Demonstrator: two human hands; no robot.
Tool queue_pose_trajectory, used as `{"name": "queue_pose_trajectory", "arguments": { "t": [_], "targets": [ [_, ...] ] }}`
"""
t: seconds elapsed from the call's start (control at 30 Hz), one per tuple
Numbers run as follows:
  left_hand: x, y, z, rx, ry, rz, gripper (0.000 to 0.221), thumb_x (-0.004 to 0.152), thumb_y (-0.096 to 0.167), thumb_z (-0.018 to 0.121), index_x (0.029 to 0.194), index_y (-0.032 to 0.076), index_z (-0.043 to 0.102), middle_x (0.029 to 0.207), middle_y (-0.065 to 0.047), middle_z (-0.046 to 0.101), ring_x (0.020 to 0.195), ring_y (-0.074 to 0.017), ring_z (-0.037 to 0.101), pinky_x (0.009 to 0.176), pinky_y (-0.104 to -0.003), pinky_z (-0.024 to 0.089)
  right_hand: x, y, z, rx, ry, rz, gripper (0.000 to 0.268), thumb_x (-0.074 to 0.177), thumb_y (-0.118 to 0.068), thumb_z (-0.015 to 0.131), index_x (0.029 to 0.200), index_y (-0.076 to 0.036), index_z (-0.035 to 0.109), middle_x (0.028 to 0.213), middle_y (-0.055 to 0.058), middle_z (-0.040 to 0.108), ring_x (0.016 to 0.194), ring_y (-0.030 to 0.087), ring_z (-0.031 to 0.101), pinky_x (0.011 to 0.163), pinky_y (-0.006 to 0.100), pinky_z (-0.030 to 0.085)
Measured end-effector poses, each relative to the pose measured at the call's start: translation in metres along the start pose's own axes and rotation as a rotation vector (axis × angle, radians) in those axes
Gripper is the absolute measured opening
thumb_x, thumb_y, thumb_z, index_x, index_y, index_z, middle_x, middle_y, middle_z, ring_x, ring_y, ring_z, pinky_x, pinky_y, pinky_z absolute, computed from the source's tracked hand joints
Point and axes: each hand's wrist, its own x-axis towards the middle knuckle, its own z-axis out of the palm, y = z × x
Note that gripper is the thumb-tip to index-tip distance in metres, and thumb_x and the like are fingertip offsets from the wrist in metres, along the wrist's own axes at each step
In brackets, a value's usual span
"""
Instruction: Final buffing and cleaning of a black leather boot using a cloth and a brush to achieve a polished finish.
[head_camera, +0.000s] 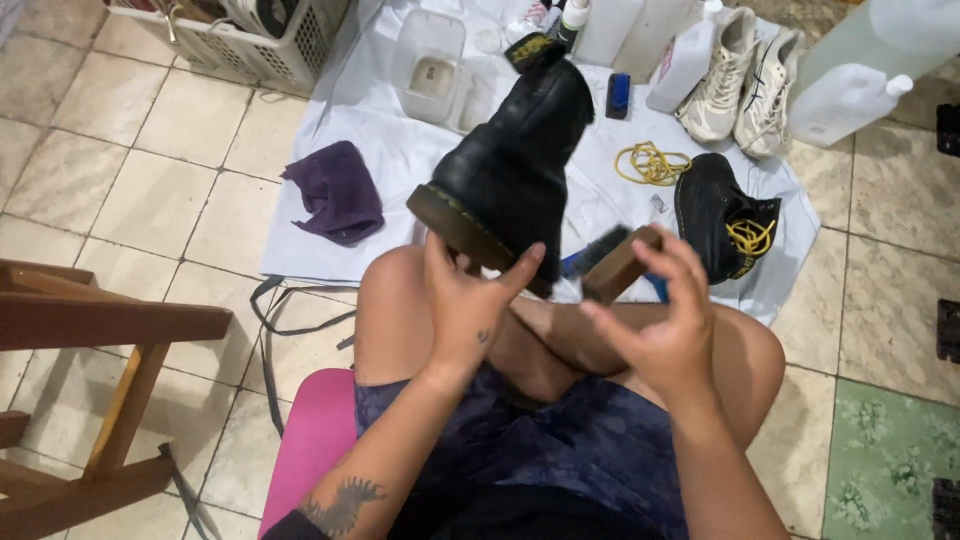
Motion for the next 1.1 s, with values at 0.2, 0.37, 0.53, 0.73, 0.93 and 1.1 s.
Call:
{"name": "queue_pose_trajectory", "arguments": {
  "t": [0.2,0.37,0.53,0.73,0.93,1.1],
  "targets": [
    [0.044,-0.062,0.006,0.131,0.094,0.093,0.077,0.059,0.014,0.101,0.116,-0.003,0.052,0.110,-0.017,0.054,0.111,-0.0389,0.064,0.104,-0.055,0.048,-0.006,0.070,0.024,0.053,0.072,0.072,0.071,0.074,-0.020,0.097,0.132,0.001,0.061,0.139,0.026,0.056,0.122,0.042,0.061,0.099,0.045,0.052],
    [0.059,-0.112,0.019,0.171,0.079,0.049,0.064,0.067,0.014,0.097,0.109,-0.008,0.054,0.103,-0.021,0.057,0.105,-0.0392,0.066,0.092,-0.052,0.056,-0.018,0.139,0.070,0.236,0.064,0.334,0.067,0.077,-0.020,0.095,0.133,-0.003,0.061,0.133,0.024,0.060,0.116,0.038,0.063,0.096,0.043,0.054],
    [0.056,-0.124,0.025,0.296,0.068,-0.004,0.071,0.062,0.018,0.100,0.109,-0.012,0.055,0.104,-0.031,0.061,0.108,-0.0483,0.065,0.092,-0.058,0.055,-0.023,0.166,0.101,0.518,0.029,0.741,0.056,0.090,-0.026,0.084,0.135,-0.006,0.057,0.129,0.022,0.060,0.115,0.033,0.062,0.097,0.049,0.051],
    [0.054,-0.127,0.040,0.331,0.057,-0.084,0.099,0.061,0.013,0.099,0.132,-0.007,0.034,0.126,-0.035,0.052,0.125,-0.0511,0.054,0.106,-0.058,0.049,-0.002,0.157,0.119,0.575,-0.116,0.758,0.052,0.089,-0.034,0.083,0.134,-0.017,0.065,0.129,0.016,0.065,0.112,0.024,0.068,0.091,0.040,0.056],
    [0.053,-0.133,0.031,0.282,0.121,-0.089,0.119,0.065,0.019,0.101,0.152,0.009,0.021,0.139,-0.025,0.040,0.133,-0.0413,0.047,0.110,-0.057,0.047,-0.013,0.174,0.127,0.678,0.070,0.890,0.051,0.092,-0.042,0.076,0.132,-0.013,0.064,0.120,0.017,0.068,0.104,0.025,0.065,0.087,0.036,0.054],
    [0.060,-0.134,0.036,0.268,0.098,-0.080,0.087,0.070,0.013,0.097,0.130,0.003,0.035,0.119,-0.020,0.050,0.113,-0.0334,0.058,0.103,-0.051,0.052,-0.003,0.162,0.117,0.643,0.111,0.914,0.052,0.093,-0.041,0.073,0.133,-0.010,0.061,0.118,0.015,0.064,0.106,0.024,0.061,0.086,0.032,0.050]
  ]
}}
